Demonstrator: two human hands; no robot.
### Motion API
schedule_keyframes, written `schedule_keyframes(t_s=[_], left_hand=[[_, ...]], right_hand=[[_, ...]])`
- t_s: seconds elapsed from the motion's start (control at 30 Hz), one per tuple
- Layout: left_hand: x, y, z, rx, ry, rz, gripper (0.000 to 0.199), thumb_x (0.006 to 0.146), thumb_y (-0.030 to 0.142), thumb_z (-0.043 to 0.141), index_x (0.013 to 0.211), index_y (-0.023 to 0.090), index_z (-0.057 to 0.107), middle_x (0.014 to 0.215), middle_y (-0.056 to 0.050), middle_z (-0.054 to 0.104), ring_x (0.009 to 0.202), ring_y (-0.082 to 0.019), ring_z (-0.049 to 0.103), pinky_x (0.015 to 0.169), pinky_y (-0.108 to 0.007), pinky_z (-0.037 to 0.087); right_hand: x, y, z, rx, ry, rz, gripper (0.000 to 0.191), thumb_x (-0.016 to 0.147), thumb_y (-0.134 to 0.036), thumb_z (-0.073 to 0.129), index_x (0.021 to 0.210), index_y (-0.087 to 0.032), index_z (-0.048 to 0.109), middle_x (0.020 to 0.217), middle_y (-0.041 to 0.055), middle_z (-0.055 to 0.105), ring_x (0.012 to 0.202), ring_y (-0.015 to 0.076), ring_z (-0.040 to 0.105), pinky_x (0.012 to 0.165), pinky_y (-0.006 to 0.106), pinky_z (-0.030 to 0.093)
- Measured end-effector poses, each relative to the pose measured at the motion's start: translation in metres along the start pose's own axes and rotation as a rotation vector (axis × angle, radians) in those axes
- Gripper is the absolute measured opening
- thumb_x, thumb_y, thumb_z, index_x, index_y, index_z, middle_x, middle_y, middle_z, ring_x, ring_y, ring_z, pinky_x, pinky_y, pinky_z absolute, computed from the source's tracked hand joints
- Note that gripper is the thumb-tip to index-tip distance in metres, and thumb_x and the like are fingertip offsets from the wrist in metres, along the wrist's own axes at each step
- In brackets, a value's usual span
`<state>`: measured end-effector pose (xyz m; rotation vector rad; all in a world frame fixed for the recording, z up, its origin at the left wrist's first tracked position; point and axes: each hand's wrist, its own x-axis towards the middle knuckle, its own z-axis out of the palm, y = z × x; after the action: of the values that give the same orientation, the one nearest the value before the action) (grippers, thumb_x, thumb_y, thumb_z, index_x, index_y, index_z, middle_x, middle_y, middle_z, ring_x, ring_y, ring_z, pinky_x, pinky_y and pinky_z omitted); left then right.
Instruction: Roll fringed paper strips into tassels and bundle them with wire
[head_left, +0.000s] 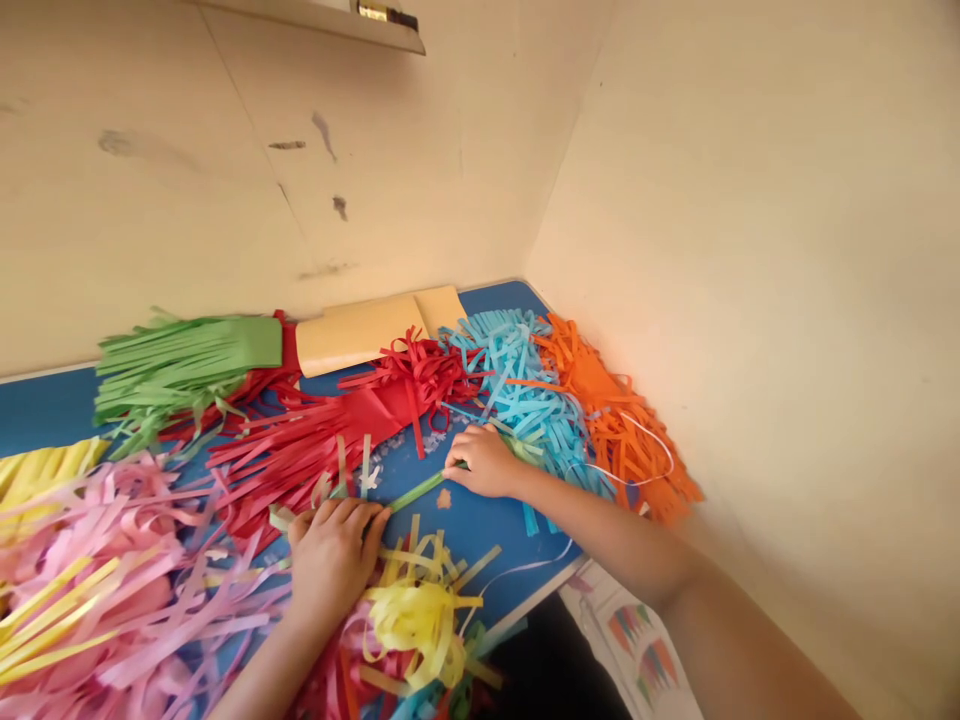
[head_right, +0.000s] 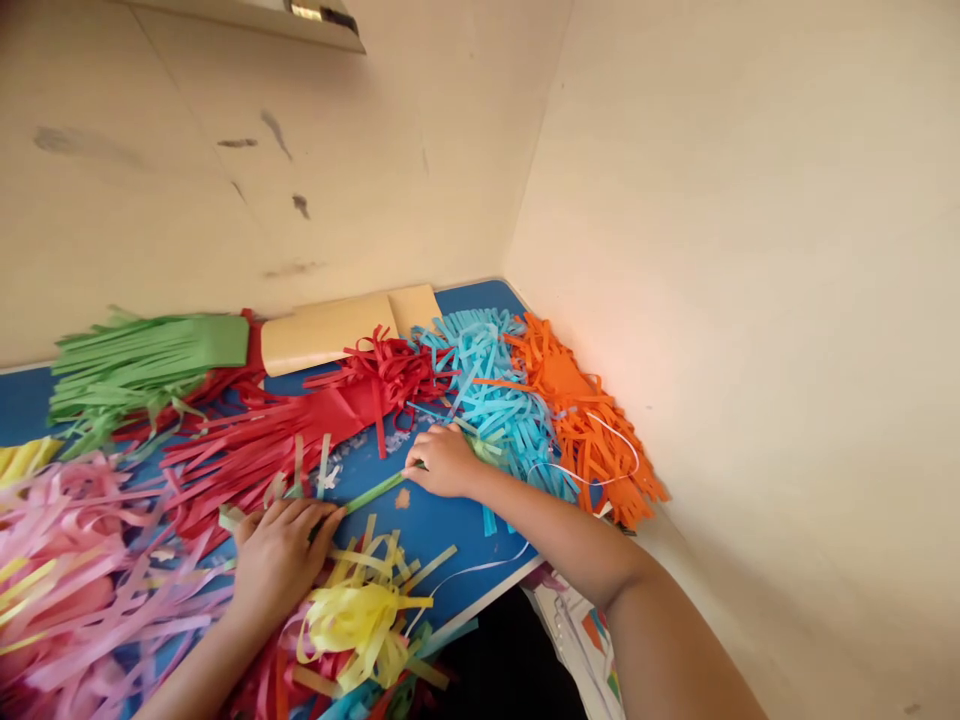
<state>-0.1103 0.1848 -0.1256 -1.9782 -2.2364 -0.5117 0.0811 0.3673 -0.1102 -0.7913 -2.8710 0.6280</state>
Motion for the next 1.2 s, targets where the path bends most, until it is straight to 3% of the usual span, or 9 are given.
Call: schedule_keyframes(t_s=[0.17,0.27,0.33,0.43,0.53,0.63,0.87,1.0,1.2], left_hand=[[0.01,0.003,-0.002,0.049,-0.058,-0.006,0.033,0.095,0.038,0.046,0.073,0.022,0.066,0.075,-0.004,0.071,0.079,-0.027,0.062,0.072,-0.04,0.035],[0.014,0.005,-0.005,0.087,-0.063,-0.004,0.026,0.092,0.035,0.05,0.076,0.022,0.065,0.075,-0.004,0.071,0.08,-0.028,0.062,0.073,-0.041,0.035],[0.014,0.007,-0.009,0.098,-0.058,0.05,0.015,0.09,0.026,0.053,0.087,0.025,0.068,0.086,-0.004,0.073,0.087,-0.029,0.062,0.08,-0.044,0.036],[0.013,0.012,-0.015,0.108,-0.053,0.225,0.029,0.083,0.011,0.054,0.098,0.03,0.069,0.099,-0.003,0.073,0.096,-0.03,0.061,0.088,-0.048,0.035],[0.017,0.017,-0.018,0.098,-0.035,0.306,0.025,0.084,0.012,0.053,0.095,0.026,0.07,0.098,-0.006,0.073,0.098,-0.03,0.06,0.091,-0.049,0.035],[0.022,0.022,-0.016,0.084,-0.009,0.275,0.02,0.089,0.019,0.05,0.089,0.023,0.07,0.089,-0.007,0.072,0.093,-0.028,0.061,0.091,-0.049,0.036],[0.026,0.023,-0.011,0.093,0.061,0.208,0.022,0.092,0.02,0.049,0.081,0.023,0.068,0.079,-0.004,0.069,0.083,-0.024,0.06,0.088,-0.045,0.036],[0.016,0.021,-0.008,0.055,0.061,0.234,0.021,0.09,0.017,0.049,0.087,0.024,0.069,0.085,-0.005,0.07,0.089,-0.025,0.06,0.087,-0.045,0.037],[-0.011,0.0,0.003,-0.049,0.052,0.247,0.031,0.089,0.013,0.046,0.107,0.022,0.07,0.097,-0.008,0.073,0.094,-0.027,0.062,0.087,-0.044,0.041]], right_hand=[[0.007,-0.009,0.002,-0.027,0.004,0.067,0.013,0.081,-0.03,0.075,0.072,-0.021,0.071,0.082,0.0006,0.069,0.085,0.019,0.055,0.073,0.032,0.03],[0.004,-0.013,0.001,-0.054,0.035,0.069,0.008,0.082,-0.029,0.073,0.081,-0.021,0.071,0.09,0.0022,0.07,0.09,0.0209,0.054,0.077,0.035,0.03],[-0.001,-0.013,0.0,-0.103,0.063,-0.061,0.005,0.088,-0.026,0.067,0.089,-0.024,0.071,0.099,0.0022,0.07,0.098,0.022,0.053,0.084,0.039,0.029],[-0.008,-0.01,0.002,-0.223,0.113,-0.393,0.014,0.095,-0.03,0.059,0.091,-0.024,0.071,0.107,0.0016,0.07,0.106,0.0222,0.05,0.09,0.044,0.026],[-0.007,-0.006,0.009,-0.334,0.156,-0.553,0.022,0.099,-0.029,0.053,0.088,-0.022,0.07,0.108,0.0029,0.07,0.107,0.0213,0.049,0.09,0.043,0.027],[0.0,-0.005,0.014,-0.367,0.18,-0.55,0.028,0.101,-0.021,0.047,0.086,-0.021,0.07,0.104,0.0031,0.072,0.104,0.0198,0.05,0.089,0.041,0.027],[0.005,-0.022,0.011,-0.266,0.179,-0.377,0.015,0.094,-0.032,0.06,0.091,-0.022,0.07,0.106,0.004,0.071,0.103,0.0212,0.052,0.09,0.043,0.027],[-0.003,-0.031,0.022,-0.342,0.234,-0.465,0.018,0.1,-0.026,0.051,0.094,-0.022,0.068,0.102,0.0037,0.071,0.1,0.0201,0.052,0.089,0.042,0.028],[-0.013,-0.003,0.027,-0.248,0.241,-0.471,0.019,0.101,-0.027,0.053,0.095,-0.024,0.071,0.096,0.0,0.073,0.092,0.018,0.053,0.082,0.038,0.027]])
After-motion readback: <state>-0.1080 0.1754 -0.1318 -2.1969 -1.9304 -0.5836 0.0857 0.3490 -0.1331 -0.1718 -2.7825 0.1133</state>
